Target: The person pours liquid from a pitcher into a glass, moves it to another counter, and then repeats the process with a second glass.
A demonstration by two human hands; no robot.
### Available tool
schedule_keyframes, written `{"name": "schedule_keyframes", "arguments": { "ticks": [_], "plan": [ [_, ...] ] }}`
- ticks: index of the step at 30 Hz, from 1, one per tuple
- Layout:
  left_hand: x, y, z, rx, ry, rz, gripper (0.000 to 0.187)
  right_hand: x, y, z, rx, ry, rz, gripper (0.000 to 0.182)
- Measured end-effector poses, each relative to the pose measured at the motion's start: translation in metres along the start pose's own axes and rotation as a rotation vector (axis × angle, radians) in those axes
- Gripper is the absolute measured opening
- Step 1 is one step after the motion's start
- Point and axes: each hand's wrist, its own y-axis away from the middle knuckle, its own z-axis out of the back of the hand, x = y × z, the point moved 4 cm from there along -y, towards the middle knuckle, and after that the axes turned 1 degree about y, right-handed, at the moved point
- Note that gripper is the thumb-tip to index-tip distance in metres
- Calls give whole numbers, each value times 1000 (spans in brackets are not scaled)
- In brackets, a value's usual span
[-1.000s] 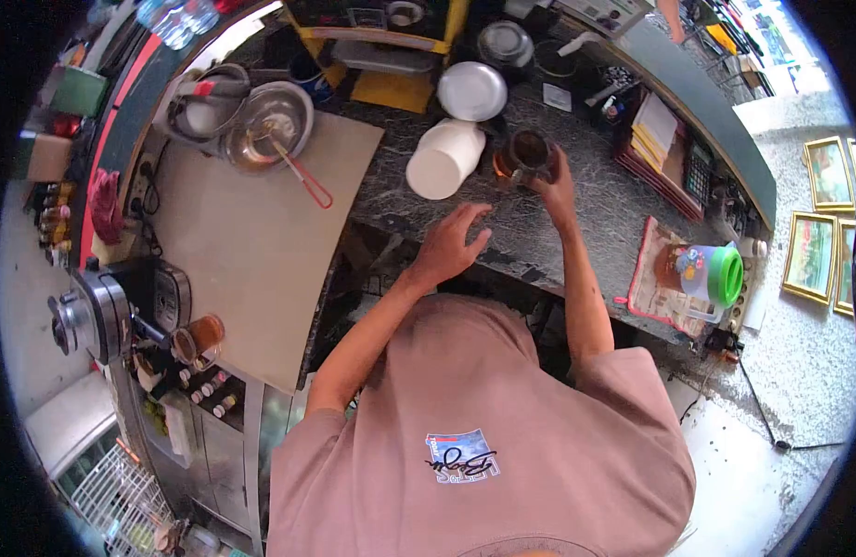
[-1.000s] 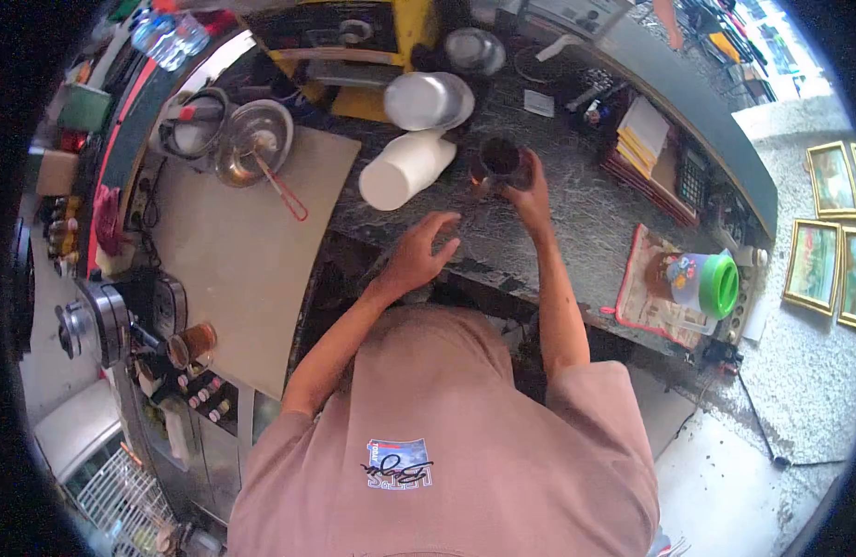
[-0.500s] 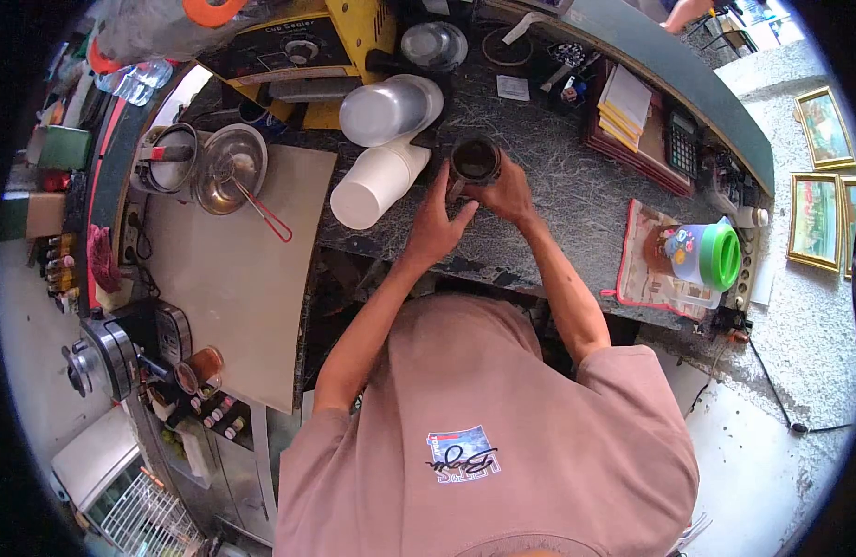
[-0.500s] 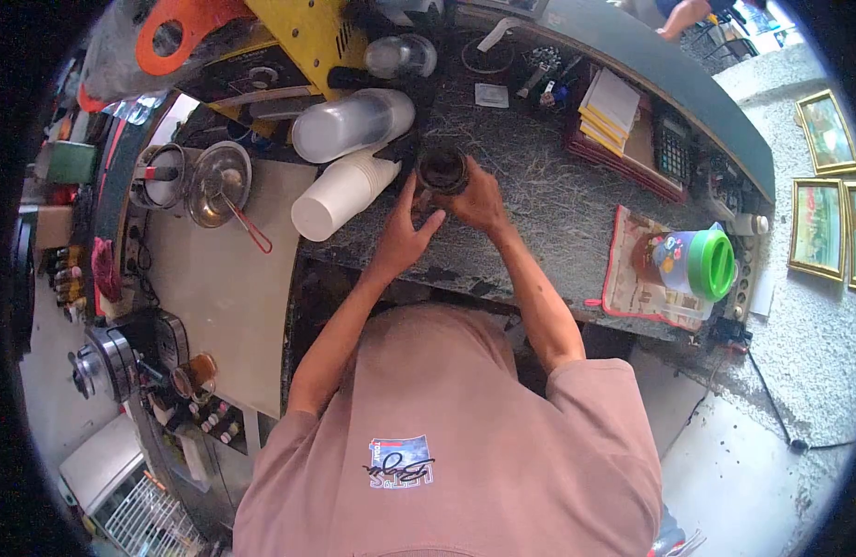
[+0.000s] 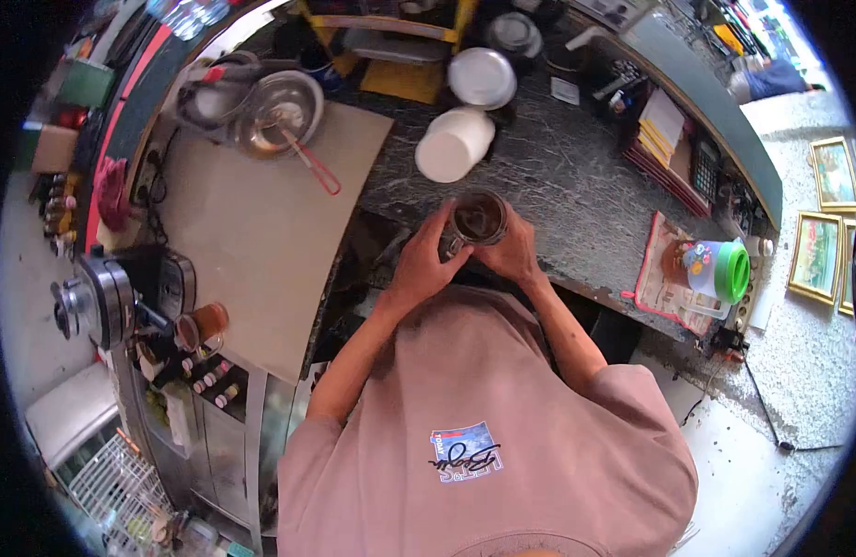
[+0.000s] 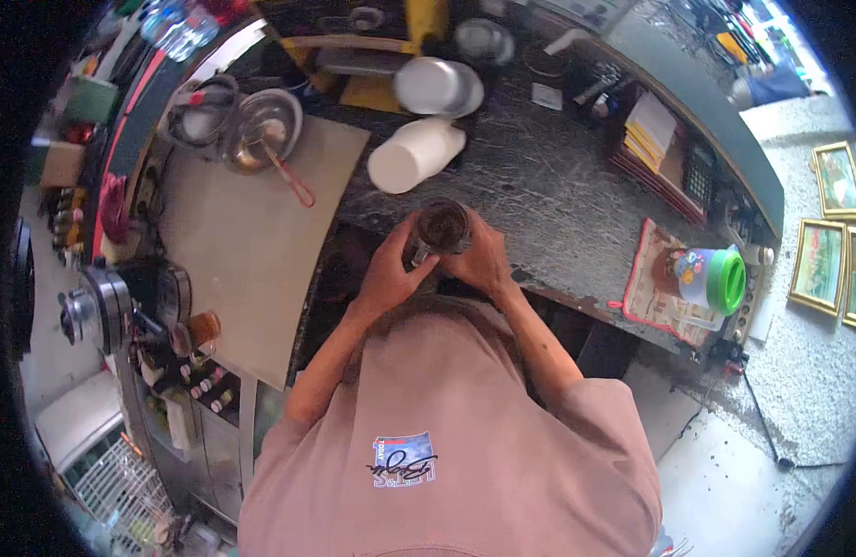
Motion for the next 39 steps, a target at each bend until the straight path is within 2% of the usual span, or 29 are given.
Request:
{"name": "schedule_keyframes", "arguments": {
  "ticks": [3,11,14,16,19,32,39],
  "plan": [
    [4,28,33,-62,-8,34,73,24,4,-33,49,-3,95,68],
    [32,107,116,-347,-85,106,70,91,-3,-130,331,30,122,76],
    [45,138,140,-469,-131,153,71,123,-5,-165,400,-42,239,77],
    [51,157,155,-531,-44,253,71,142,-5,-187,474,-49,281,76],
    [60,182,174,-634,-25,276,70,166,-2,-220,558,-34,350,75],
    [90,279,213,-948,-55,440,63,219,33,-332,726,-74,638,79],
    [97,304,220,-1023,-32,498,61,237,44,-356,852,-82,636,78]
  ]
}}
